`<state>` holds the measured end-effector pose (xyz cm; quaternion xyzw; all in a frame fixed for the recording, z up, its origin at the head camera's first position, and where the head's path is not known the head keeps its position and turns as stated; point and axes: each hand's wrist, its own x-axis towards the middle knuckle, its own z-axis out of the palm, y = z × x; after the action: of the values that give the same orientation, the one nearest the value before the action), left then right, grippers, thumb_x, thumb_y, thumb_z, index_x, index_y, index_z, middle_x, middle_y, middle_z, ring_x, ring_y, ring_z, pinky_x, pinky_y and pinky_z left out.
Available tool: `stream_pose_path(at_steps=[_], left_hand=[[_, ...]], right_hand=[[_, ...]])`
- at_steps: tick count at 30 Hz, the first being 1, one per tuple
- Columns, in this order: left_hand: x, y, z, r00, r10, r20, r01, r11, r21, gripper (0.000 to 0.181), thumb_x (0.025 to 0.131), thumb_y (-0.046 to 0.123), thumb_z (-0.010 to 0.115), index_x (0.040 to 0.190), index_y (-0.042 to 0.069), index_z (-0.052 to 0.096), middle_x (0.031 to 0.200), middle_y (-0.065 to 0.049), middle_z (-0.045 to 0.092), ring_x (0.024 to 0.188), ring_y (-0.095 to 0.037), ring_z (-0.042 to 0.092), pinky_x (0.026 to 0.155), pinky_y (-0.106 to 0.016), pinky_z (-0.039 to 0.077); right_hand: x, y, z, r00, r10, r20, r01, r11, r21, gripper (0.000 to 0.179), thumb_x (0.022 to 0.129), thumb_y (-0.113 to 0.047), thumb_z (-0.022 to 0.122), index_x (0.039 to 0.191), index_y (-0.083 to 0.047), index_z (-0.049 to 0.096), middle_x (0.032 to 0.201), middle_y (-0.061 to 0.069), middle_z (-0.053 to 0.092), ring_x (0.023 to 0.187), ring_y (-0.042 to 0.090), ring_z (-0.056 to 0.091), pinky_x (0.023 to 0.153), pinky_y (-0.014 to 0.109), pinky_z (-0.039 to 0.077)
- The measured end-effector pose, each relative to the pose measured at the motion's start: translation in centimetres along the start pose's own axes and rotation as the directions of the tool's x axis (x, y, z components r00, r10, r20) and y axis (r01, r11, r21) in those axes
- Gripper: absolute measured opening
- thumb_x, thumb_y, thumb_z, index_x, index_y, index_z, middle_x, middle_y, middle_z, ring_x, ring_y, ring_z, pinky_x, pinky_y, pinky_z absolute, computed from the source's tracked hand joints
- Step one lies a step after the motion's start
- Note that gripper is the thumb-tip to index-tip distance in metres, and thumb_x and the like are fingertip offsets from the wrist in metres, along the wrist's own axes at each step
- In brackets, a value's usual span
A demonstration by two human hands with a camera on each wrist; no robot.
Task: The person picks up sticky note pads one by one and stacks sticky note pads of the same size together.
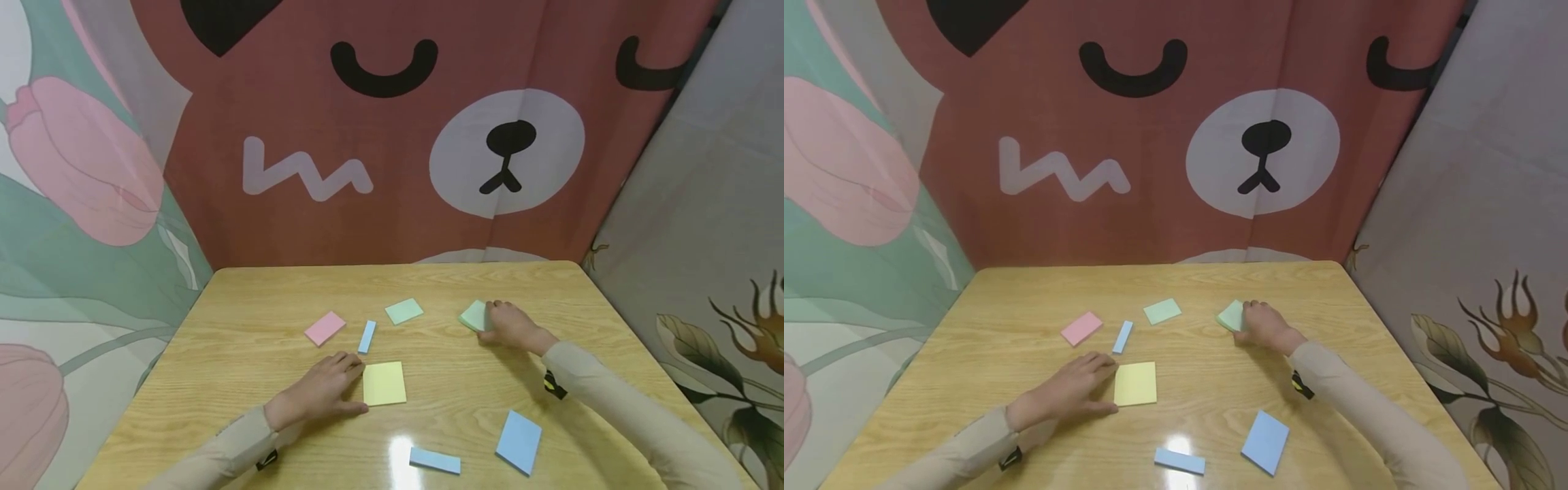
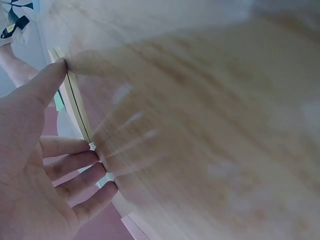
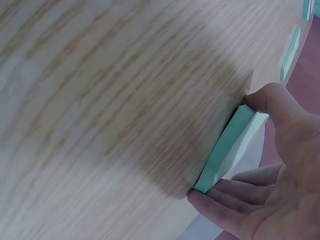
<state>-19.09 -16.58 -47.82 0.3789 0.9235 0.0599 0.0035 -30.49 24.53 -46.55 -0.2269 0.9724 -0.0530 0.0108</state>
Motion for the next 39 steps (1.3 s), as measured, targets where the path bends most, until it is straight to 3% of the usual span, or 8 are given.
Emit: stream_pose_path(at_steps=[9, 27, 39], left_hand=[[0.0, -0.2, 0.3, 1.0, 0.008, 0.003, -0.008, 1.0, 0.004, 0.079, 0.089, 0.062, 0.061, 0.135, -0.002, 0.056, 0.135, -0.01, 0.053, 0.122, -0.025, 0.048, 0.105, -0.043, 0.042], [0.0, -0.3, 0.3, 1.0, 0.017, -0.015, -0.017, 1.0, 0.005, 0.078, 0.089, 0.061, 0.062, 0.134, -0.002, 0.057, 0.134, -0.011, 0.053, 0.12, -0.025, 0.049, 0.103, -0.042, 0.043], [0.2, -0.1, 0.0, 0.999, 0.034, -0.023, -0.034, 0.999, 0.014, 0.076, 0.09, 0.059, 0.063, 0.133, -0.003, 0.058, 0.133, -0.012, 0.054, 0.119, -0.026, 0.05, 0.101, -0.042, 0.044]], right_hand=[[-0.1, 0.2, 0.3, 1.0, -0.006, -0.015, 0.006, 1.0, -0.008, 0.054, 0.08, -0.035, 0.076, 0.106, 0.011, 0.062, 0.089, 0.016, 0.058, 0.074, 0.025, 0.052, 0.063, 0.039, 0.049], [-0.7, -0.1, 0.6, 0.992, -0.062, -0.106, 0.059, 0.998, -0.032, 0.054, 0.084, -0.036, 0.072, 0.108, 0.011, 0.062, 0.092, 0.018, 0.06, 0.071, 0.022, 0.052, 0.056, 0.034, 0.048], [-1.3, -1.3, 0.1, 0.982, -0.134, -0.137, 0.126, 0.99, -0.063, 0.064, 0.083, -0.037, 0.075, 0.12, 0.013, 0.059, 0.111, 0.026, 0.061, 0.091, 0.035, 0.061, 0.066, 0.042, 0.055]])
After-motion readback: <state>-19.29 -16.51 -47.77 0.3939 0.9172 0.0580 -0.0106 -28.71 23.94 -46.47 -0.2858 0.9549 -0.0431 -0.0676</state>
